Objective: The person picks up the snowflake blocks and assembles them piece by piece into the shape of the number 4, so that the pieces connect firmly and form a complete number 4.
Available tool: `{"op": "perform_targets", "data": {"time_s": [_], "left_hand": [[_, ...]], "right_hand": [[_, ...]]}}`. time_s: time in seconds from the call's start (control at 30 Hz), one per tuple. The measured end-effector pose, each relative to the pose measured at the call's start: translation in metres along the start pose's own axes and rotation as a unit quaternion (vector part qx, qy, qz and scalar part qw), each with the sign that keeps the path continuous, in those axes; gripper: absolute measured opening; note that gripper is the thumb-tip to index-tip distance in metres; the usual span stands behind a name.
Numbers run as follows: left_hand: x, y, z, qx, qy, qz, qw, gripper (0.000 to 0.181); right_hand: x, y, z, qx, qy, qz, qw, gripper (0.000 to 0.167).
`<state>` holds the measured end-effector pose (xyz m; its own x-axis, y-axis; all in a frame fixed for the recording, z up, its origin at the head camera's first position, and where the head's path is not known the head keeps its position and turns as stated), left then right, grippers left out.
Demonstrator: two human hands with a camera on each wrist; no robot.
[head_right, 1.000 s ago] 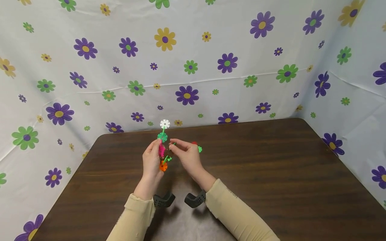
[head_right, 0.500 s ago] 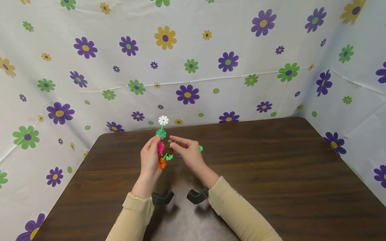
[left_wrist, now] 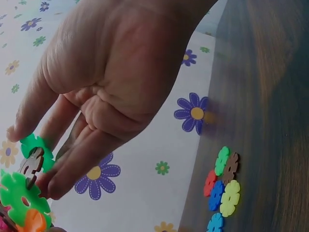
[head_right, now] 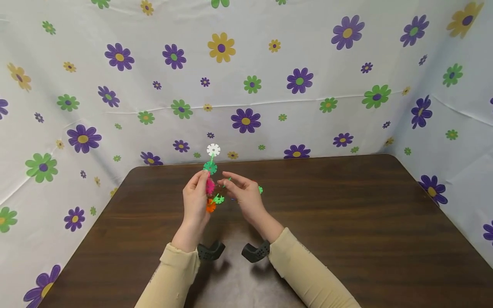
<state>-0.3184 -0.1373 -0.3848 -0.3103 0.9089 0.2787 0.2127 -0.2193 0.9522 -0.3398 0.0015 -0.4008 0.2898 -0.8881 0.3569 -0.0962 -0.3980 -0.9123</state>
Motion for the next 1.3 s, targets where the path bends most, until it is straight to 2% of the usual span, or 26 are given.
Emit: {"op": "perform_targets", "data": {"time_s": [0.2,0.43,0.77,1.0,1.13,1.3], "left_hand": [[-0.0022,0.0013,0.0003,0.009,0.015,-0.009,0.9998,0.030],[-0.0035,0.0008,0.0019,0.009,0.024,-0.002,0.9997,0.030],[-0.0057,-0.0037,0.0023,-0.006,0.042,-0.014,0.9990,0.030],[-0.0050,-0.0004,0.0031,0.017,0.034,-0.026,0.9990,0.029],[-0.0009,0.0012,0.0031,0.017,0.015,-0.022,0.9995,0.030],[0.0009,0.0050,0.0028,0.022,0.005,-0.018,0.9996,0.030]], "right_hand": [[0.0014,-0.0015,0.0008,-0.021,0.010,0.044,0.9988,0.035],[0.0046,-0.0028,0.0037,-0.030,0.024,0.057,0.9977,0.032],[0.0065,-0.0046,0.0046,-0.028,0.003,0.069,0.9972,0.030],[0.0054,-0.0010,0.0047,-0.017,-0.003,0.057,0.9982,0.032],[0.0030,-0.0032,0.0040,-0.016,0.001,0.051,0.9986,0.033],[0.0012,-0.0077,0.0023,-0.012,-0.012,0.033,0.9993,0.036]]}}
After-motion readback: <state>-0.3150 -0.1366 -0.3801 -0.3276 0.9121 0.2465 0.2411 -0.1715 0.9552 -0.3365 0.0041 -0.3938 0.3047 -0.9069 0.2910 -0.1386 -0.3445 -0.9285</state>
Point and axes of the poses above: each hand's wrist, its own z-axis away from the middle knuckle, its own x-axis out of the palm, y = z × x, the point moved 7 cm from there along -z, towards the middle knuckle, and after that the axes turned 1 degree about -z, right-handed, at the moved point
